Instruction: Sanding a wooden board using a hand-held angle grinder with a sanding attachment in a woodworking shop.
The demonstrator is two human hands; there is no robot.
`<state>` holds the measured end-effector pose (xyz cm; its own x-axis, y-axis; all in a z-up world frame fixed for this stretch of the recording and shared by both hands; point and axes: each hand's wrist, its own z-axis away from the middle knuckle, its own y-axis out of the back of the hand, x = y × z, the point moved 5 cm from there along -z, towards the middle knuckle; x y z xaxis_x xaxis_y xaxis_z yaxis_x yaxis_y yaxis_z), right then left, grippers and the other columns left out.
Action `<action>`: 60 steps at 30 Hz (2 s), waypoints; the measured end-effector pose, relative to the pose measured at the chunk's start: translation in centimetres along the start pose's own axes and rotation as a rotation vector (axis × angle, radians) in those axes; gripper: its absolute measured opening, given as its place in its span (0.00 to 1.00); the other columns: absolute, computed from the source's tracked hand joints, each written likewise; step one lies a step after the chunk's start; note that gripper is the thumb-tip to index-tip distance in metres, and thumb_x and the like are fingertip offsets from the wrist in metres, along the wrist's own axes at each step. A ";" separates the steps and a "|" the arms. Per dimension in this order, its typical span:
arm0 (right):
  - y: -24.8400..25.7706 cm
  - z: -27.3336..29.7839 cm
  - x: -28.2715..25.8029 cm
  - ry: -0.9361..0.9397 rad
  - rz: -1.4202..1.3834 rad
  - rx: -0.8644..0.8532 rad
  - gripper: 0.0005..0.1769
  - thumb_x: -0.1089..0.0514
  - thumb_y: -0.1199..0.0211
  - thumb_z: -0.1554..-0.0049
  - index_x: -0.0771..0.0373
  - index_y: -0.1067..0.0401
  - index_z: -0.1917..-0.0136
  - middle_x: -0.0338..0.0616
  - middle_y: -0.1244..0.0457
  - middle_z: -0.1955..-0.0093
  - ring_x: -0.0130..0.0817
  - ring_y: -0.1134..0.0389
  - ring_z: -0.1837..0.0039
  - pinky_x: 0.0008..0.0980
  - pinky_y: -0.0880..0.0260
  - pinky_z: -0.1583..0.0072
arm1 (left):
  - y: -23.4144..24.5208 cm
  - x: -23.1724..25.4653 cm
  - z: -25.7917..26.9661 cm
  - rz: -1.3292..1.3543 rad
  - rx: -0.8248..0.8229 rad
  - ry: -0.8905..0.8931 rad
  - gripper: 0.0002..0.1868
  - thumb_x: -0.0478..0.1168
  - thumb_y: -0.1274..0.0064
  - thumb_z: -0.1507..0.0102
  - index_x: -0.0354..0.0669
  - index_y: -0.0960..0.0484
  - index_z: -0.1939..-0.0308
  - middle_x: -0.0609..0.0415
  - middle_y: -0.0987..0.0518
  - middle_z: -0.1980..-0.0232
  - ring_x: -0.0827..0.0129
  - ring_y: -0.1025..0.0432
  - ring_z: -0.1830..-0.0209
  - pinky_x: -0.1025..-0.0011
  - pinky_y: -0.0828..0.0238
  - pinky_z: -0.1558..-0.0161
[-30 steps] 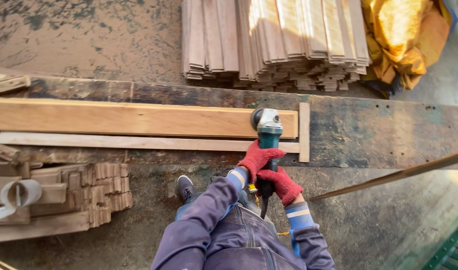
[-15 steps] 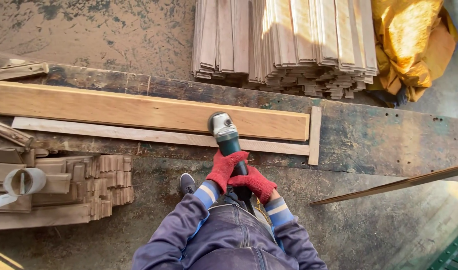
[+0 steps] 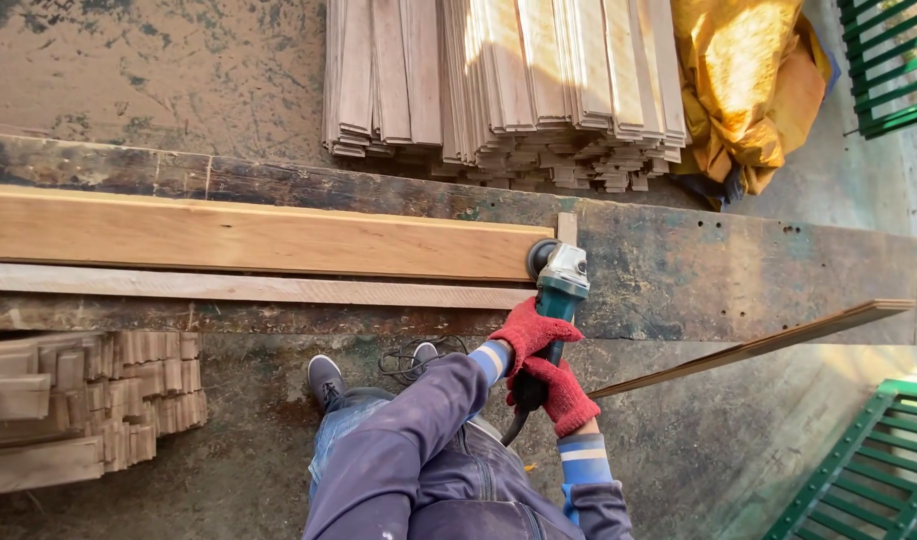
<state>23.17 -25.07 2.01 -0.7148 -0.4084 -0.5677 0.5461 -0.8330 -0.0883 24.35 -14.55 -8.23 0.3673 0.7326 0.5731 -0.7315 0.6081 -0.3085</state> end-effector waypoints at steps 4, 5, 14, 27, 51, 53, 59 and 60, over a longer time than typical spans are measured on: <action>-1.6 0.4 -0.3 0.011 0.031 -0.004 0.16 0.58 0.22 0.55 0.65 0.25 0.58 0.52 0.35 0.68 0.46 0.30 0.68 0.50 0.26 0.63 | 1.5 2.8 3.1 -0.209 0.015 -0.039 0.47 0.47 0.19 0.64 0.40 0.22 0.43 0.44 0.17 0.51 0.50 0.22 0.46 0.55 0.20 0.46; -2.0 -0.5 0.2 0.012 0.071 -0.051 0.18 0.56 0.22 0.56 0.66 0.26 0.57 0.54 0.35 0.69 0.50 0.30 0.69 0.54 0.26 0.65 | 2.4 2.7 3.2 -0.146 0.046 -0.045 0.47 0.47 0.17 0.66 0.42 0.21 0.46 0.48 0.17 0.54 0.56 0.21 0.49 0.60 0.19 0.48; -6.9 -3.6 0.1 0.033 0.385 -0.360 0.20 0.56 0.20 0.60 0.69 0.24 0.61 0.63 0.34 0.74 0.56 0.28 0.72 0.51 0.25 0.68 | 10.6 4.3 6.3 0.205 0.320 -0.036 0.40 0.41 0.16 0.64 0.47 0.20 0.51 0.50 0.17 0.61 0.60 0.20 0.59 0.65 0.18 0.57; -1.4 -2.2 -1.5 0.015 -0.023 -0.036 0.15 0.56 0.25 0.54 0.62 0.24 0.55 0.51 0.31 0.65 0.47 0.28 0.64 0.52 0.25 0.61 | 0.3 1.6 -4.7 0.078 -0.026 0.024 0.49 0.34 0.17 0.65 0.34 0.26 0.42 0.36 0.23 0.55 0.43 0.22 0.59 0.37 0.18 0.68; -13.2 -4.4 2.2 0.020 0.450 -0.459 0.22 0.59 0.19 0.61 0.71 0.25 0.57 0.64 0.33 0.70 0.59 0.26 0.67 0.57 0.23 0.65 | 17.8 5.4 9.9 0.496 0.265 -0.099 0.33 0.31 0.22 0.56 0.44 0.23 0.50 0.48 0.18 0.68 0.57 0.18 0.68 0.56 0.15 0.66; -10.4 -3.5 1.1 0.018 0.404 -0.396 0.22 0.58 0.20 0.60 0.72 0.25 0.56 0.65 0.33 0.70 0.60 0.27 0.68 0.58 0.24 0.67 | 15.0 4.2 6.4 0.420 0.232 -0.102 0.34 0.32 0.21 0.57 0.45 0.21 0.50 0.48 0.18 0.66 0.57 0.18 0.66 0.55 0.15 0.63; -3.1 -2.4 -1.1 0.009 0.162 -0.138 0.24 0.56 0.24 0.57 0.71 0.30 0.53 0.65 0.35 0.70 0.64 0.29 0.70 0.62 0.27 0.69 | 4.7 1.6 -3.3 0.295 -0.226 0.099 0.37 0.52 0.34 0.49 0.38 0.22 0.41 0.50 0.16 0.49 0.62 0.23 0.41 0.45 0.24 0.44; -2.0 -2.4 -1.3 0.009 0.110 -0.094 0.24 0.56 0.25 0.56 0.71 0.31 0.53 0.65 0.35 0.69 0.64 0.30 0.70 0.64 0.28 0.69 | 2.8 5.4 2.5 -0.068 0.058 -0.075 0.48 0.46 0.18 0.62 0.38 0.23 0.42 0.43 0.17 0.50 0.52 0.24 0.41 0.56 0.25 0.40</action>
<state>24.05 -22.00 0.92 -0.6447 -0.4914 -0.5855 0.6595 -0.7449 -0.1011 22.82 -9.65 -4.08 0.3748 0.6639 0.6471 -0.7389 0.6355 -0.2241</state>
